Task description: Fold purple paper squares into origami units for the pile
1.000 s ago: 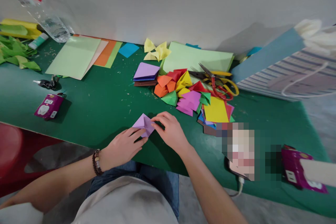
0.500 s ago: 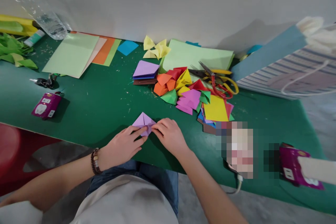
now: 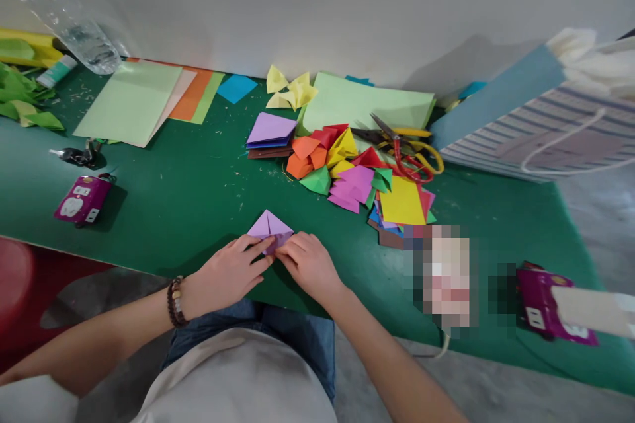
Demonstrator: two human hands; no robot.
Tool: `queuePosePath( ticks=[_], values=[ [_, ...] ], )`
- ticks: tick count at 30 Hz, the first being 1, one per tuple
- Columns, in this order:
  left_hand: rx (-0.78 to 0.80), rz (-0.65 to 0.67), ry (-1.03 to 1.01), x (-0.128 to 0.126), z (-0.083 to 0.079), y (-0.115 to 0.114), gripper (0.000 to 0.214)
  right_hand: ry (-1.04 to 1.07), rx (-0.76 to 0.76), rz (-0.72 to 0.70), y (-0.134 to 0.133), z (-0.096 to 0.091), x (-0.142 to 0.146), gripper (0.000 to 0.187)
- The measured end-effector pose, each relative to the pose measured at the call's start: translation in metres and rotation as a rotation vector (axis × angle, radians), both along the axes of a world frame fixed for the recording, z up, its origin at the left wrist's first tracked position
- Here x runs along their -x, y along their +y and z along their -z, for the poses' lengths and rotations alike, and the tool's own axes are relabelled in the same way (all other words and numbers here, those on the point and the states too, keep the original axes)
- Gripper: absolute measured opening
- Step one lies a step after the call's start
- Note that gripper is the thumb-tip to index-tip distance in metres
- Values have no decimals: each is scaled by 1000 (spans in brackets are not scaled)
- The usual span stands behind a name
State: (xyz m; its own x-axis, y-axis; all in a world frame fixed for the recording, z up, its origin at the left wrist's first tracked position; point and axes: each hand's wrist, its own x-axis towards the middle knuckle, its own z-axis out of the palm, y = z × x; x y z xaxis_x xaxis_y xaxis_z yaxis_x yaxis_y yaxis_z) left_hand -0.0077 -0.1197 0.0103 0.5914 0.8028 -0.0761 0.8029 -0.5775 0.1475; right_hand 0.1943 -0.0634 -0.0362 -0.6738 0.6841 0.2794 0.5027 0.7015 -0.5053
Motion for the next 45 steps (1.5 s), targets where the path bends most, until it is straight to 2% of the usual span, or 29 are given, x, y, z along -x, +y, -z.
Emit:
queuePosePath(
  ticks=[2,4,5,9,16,24,33,35,37,39,42,45],
  values=[
    [0,14,8,0,-2,0,38,59,42,83,7,-4,-5,15],
    [-5,26,13,1,-4,0,39,97,17,203,16,-8,-11,13],
    [-7,26,17,1,-4,0,39,97,5,219,20,-10,-13,13],
    [-5,1,20,0,-3,-2,43,59,-40,173,31,-8,-15,16],
    [20,-25,-1,0,0,-3,57,-55,-152,102,27,0,-10,23],
    [37,-50,-46,-1,1,-3,54,-80,-129,-38,7,1,1,23],
    [53,-58,-91,2,-1,-2,48,-86,-130,-119,-17,0,9,27],
    [48,-57,-87,2,-1,-3,48,1,-58,-89,-14,-4,5,24],
    [37,-51,-73,2,0,-3,53,99,12,42,-5,-7,0,19],
    [26,-42,-54,2,0,-4,58,106,-6,160,7,-9,-4,18],
    [21,-42,-42,2,1,-4,61,1,-82,158,20,-6,-4,23],
    [29,-53,-59,3,1,-3,57,-77,-139,102,14,0,2,26]
  ],
)
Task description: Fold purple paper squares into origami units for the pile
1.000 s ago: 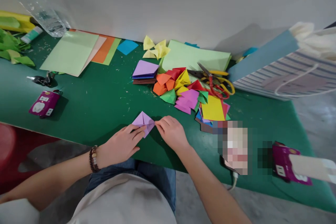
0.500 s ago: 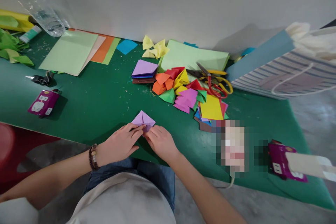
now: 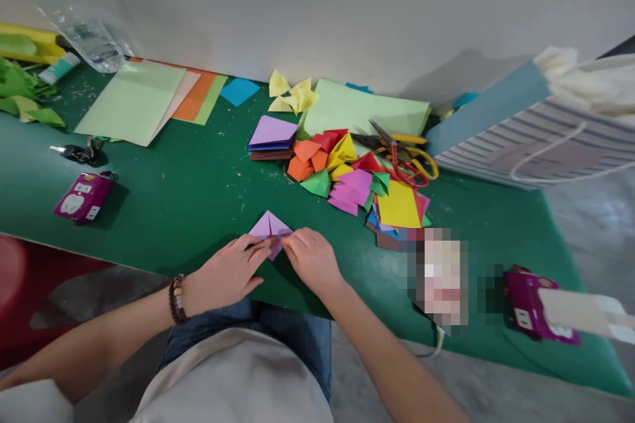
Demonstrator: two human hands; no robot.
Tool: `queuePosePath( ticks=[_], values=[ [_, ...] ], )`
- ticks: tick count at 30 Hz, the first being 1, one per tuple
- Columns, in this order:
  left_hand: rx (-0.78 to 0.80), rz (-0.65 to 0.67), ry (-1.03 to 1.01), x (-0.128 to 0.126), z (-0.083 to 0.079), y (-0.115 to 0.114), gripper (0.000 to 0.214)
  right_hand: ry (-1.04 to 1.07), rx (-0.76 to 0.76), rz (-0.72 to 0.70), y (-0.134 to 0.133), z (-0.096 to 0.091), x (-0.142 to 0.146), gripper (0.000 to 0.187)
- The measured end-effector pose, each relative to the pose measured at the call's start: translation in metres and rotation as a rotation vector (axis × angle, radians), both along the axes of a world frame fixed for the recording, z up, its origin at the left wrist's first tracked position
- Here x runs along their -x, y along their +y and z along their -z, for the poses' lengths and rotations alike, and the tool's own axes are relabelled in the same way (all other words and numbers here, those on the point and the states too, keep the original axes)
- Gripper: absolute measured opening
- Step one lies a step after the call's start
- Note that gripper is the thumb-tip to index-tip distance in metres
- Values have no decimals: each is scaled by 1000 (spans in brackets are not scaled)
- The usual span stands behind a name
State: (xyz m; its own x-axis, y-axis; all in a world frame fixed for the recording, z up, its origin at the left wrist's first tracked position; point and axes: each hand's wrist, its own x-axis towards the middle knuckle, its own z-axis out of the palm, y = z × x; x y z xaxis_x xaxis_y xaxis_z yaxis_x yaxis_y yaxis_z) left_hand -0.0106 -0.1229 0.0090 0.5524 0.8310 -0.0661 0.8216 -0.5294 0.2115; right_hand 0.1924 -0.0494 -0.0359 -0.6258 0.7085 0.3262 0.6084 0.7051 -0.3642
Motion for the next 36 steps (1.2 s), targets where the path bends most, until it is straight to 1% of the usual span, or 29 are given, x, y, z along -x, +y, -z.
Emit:
queuePosePath(
  ticks=[3,6,7,8,9,11,12,14,16,18,20,22,23,24,26,27,28,30,32,33,34,35,36],
  values=[
    [14,-4,-32,1,0,0,51,-33,-12,-88,-19,2,6,24],
    [17,-7,-46,1,-1,0,48,13,44,-153,-30,-1,6,23],
    [15,-3,-45,1,-1,0,48,50,71,-141,-29,-3,4,22],
    [13,2,-43,1,-1,0,49,97,101,-98,-26,-4,1,20],
    [9,6,-40,1,-1,0,51,134,117,-20,-20,-5,-2,19],
    [-1,9,-31,1,-1,0,52,147,57,113,-6,-6,-7,17],
    [-6,6,-28,1,-1,0,52,122,24,132,1,-5,-9,17],
    [-9,-2,-24,0,0,-1,52,60,-21,123,9,-4,-9,20],
    [-3,-3,-29,0,1,-2,54,1,-47,94,7,-2,-5,24],
    [8,-1,-45,0,1,-3,54,-43,-47,43,-5,-1,0,26],
    [24,-11,-69,0,1,-3,49,-55,-20,-41,-20,-1,4,24],
    [41,-28,-100,2,1,-3,44,-1,51,-91,-30,-3,6,22],
    [47,-34,-118,2,0,-3,43,48,111,-83,-31,-5,6,21],
    [53,-35,-139,3,-1,-2,43,102,176,-37,-30,-7,5,19],
    [61,-33,-186,4,-2,-1,42,184,293,143,-21,-12,3,15],
    [64,-35,-213,5,-3,0,39,192,321,238,-14,-14,2,19],
    [67,-41,-243,5,-3,0,37,162,348,264,-8,-16,1,22],
    [71,-54,-328,5,-3,1,31,91,381,260,4,-18,3,18],
    [53,-66,-473,7,-3,4,22,62,427,240,13,-19,6,10],
    [17,-104,-560,8,-3,8,18,65,474,235,18,-21,8,6],
    [-34,-179,-644,10,-4,13,16,84,544,219,23,-25,9,5],
    [-85,-281,-721,11,-7,20,16,116,629,194,29,-30,10,6],
    [-131,-411,-783,13,-12,28,22,159,721,165,36,-39,11,8]
  ],
)
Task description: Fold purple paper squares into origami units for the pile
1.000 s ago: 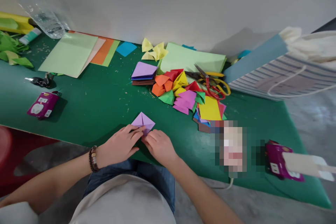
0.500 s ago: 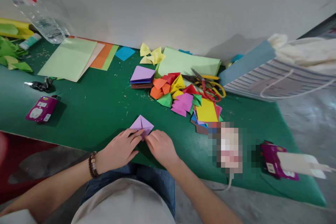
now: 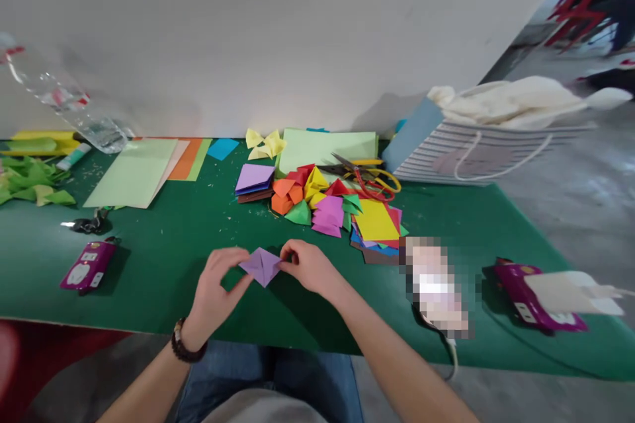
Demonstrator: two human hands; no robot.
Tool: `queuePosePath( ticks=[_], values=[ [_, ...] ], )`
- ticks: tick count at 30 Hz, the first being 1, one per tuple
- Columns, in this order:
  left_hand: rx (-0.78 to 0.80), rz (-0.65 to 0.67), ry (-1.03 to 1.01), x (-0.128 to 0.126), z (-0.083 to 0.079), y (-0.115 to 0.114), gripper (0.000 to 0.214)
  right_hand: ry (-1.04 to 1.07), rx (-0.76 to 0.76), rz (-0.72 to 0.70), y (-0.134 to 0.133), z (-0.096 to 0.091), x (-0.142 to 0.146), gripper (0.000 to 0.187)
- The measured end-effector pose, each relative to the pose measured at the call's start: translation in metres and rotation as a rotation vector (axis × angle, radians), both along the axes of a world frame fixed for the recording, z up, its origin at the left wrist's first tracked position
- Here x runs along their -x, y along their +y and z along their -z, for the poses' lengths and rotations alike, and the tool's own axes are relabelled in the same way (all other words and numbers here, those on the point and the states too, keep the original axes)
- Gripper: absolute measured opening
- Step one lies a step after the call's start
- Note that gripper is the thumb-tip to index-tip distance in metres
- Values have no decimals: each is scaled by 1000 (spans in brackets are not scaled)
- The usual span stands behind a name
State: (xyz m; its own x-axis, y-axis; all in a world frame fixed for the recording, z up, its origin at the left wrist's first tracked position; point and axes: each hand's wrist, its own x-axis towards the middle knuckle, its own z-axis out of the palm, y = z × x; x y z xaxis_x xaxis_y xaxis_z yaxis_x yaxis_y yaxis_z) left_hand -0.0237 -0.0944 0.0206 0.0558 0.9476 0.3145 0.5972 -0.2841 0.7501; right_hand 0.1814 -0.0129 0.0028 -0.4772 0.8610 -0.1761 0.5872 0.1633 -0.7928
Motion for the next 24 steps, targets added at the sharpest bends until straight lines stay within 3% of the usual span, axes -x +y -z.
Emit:
queuePosePath(
  ticks=[1,2,3,5,9,13,19,24],
  values=[
    [32,-106,-60,1,-7,10,38,102,76,-46,8,-11,0,12],
    [98,-135,-139,1,-15,21,55,194,114,-56,16,-25,1,15],
    [178,-110,-236,1,-26,32,59,258,122,-50,25,-40,1,17],
    [325,-17,-358,-5,-51,53,41,349,54,-32,38,-72,3,19],
    [260,-108,-492,-24,-95,80,35,634,-168,141,49,-117,6,25],
    [298,-38,-680,-36,-109,94,35,811,-268,222,50,-123,6,22],
    [168,-122,-443,-32,-103,108,35,818,-310,310,56,-116,10,17],
    [195,-55,-433,-27,-112,108,35,778,-317,322,54,-114,13,19]
  ],
)
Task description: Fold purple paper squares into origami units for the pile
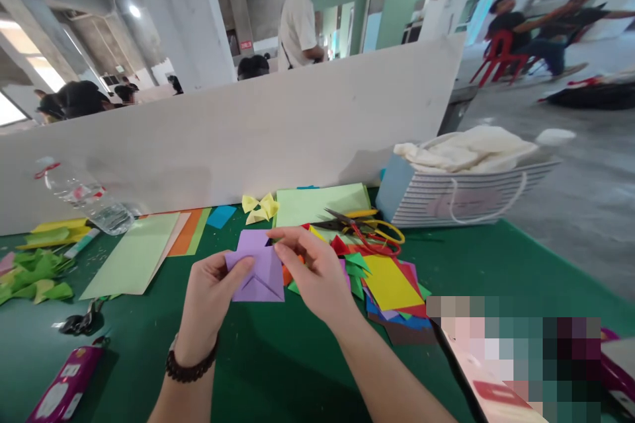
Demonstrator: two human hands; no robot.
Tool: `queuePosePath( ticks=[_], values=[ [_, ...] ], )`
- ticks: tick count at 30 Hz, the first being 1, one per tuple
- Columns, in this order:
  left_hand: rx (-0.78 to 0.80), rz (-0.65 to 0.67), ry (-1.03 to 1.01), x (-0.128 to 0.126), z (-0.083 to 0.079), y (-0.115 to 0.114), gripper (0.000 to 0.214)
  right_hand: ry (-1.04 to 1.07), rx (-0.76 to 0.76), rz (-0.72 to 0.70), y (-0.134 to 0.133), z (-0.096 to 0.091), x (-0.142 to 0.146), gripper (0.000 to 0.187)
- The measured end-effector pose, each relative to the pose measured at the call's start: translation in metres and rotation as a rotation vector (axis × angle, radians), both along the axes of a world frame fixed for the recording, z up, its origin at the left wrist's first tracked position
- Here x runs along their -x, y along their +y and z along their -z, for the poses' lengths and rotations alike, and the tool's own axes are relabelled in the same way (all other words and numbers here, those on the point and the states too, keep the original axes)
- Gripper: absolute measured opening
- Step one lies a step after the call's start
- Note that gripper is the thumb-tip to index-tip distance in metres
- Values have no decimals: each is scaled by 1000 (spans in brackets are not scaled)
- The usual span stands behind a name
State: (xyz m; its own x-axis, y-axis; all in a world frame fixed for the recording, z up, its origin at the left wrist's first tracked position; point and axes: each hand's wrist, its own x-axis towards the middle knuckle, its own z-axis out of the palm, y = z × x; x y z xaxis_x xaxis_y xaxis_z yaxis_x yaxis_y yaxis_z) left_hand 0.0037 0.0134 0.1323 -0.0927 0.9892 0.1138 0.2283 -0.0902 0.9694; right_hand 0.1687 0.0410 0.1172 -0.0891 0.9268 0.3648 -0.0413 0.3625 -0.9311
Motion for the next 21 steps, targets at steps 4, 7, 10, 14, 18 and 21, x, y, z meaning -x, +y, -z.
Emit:
queuePosePath(
  ticks=[4,7,10,14,18,21],
  values=[
    [17,70,-53,-2,-2,-3,34,-44,-88,74,-7,-2,-3,19],
    [34,138,-167,-5,-3,-5,33,-24,-137,115,-12,-5,-3,22],
    [5,142,-275,-7,-4,-7,30,63,-59,97,-14,-10,-2,30],
    [-42,88,-303,-9,-6,-10,30,58,21,9,-15,-14,-4,29],
    [-60,137,-312,-12,-9,-13,28,-63,-92,38,-19,-17,-9,23],
    [-54,213,-320,-12,-11,-15,28,-57,-175,103,-20,-18,-10,23]
  ],
)
